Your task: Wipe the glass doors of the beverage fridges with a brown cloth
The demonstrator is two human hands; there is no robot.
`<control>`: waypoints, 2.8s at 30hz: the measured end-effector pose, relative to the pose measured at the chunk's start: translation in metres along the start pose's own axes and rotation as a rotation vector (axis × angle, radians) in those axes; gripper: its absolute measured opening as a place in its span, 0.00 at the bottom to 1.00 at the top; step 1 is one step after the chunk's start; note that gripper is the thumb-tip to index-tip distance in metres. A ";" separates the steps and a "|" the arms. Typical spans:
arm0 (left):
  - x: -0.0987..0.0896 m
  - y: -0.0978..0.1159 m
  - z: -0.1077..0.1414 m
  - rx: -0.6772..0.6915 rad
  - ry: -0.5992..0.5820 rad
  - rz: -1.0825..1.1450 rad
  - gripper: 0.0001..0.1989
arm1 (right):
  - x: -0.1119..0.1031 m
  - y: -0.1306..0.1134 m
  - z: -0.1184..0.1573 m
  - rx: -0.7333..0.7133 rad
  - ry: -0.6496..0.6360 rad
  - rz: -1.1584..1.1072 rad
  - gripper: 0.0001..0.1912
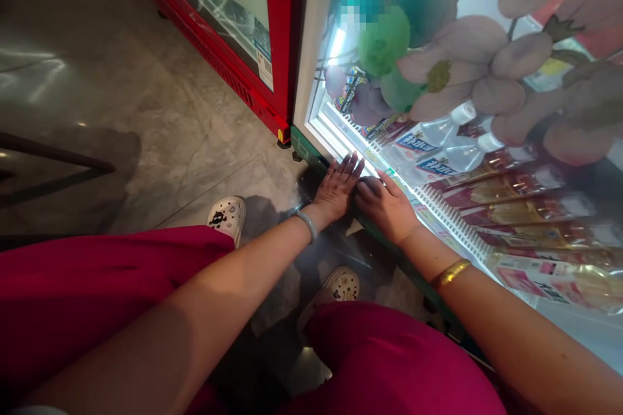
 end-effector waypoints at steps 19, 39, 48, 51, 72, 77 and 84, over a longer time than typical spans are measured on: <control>0.005 -0.062 0.001 -0.089 -0.042 -0.028 0.36 | 0.005 0.007 -0.077 -0.010 0.136 -0.094 0.13; -0.038 -0.120 -0.019 -0.402 0.196 0.132 0.39 | -0.002 0.017 -0.143 0.091 0.255 -0.050 0.19; -0.102 -0.102 -0.060 -0.413 0.284 0.156 0.41 | -0.060 0.049 -0.173 0.099 0.336 0.074 0.17; -0.143 -0.094 -0.083 -0.345 0.343 0.120 0.38 | -0.090 0.060 -0.174 0.164 0.458 0.193 0.17; -0.199 -0.064 -0.091 -0.232 0.328 0.052 0.43 | -0.199 0.104 -0.223 0.178 0.370 0.275 0.13; -0.250 -0.060 -0.105 -0.122 0.443 0.032 0.45 | -0.210 0.088 -0.195 0.145 0.401 0.318 0.11; -0.224 -0.041 -0.102 -0.045 0.383 0.107 0.39 | -0.227 0.092 -0.165 0.217 0.414 0.367 0.12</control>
Point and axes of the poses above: each hand's wrist, its own z-axis away from the middle knuckle, its own x-axis out of the palm, y = z × x, the point moved 8 cm from there along -z, towards the middle knuckle, and after that the axes turned 11 degrees about -z, right-handed, at the moved point
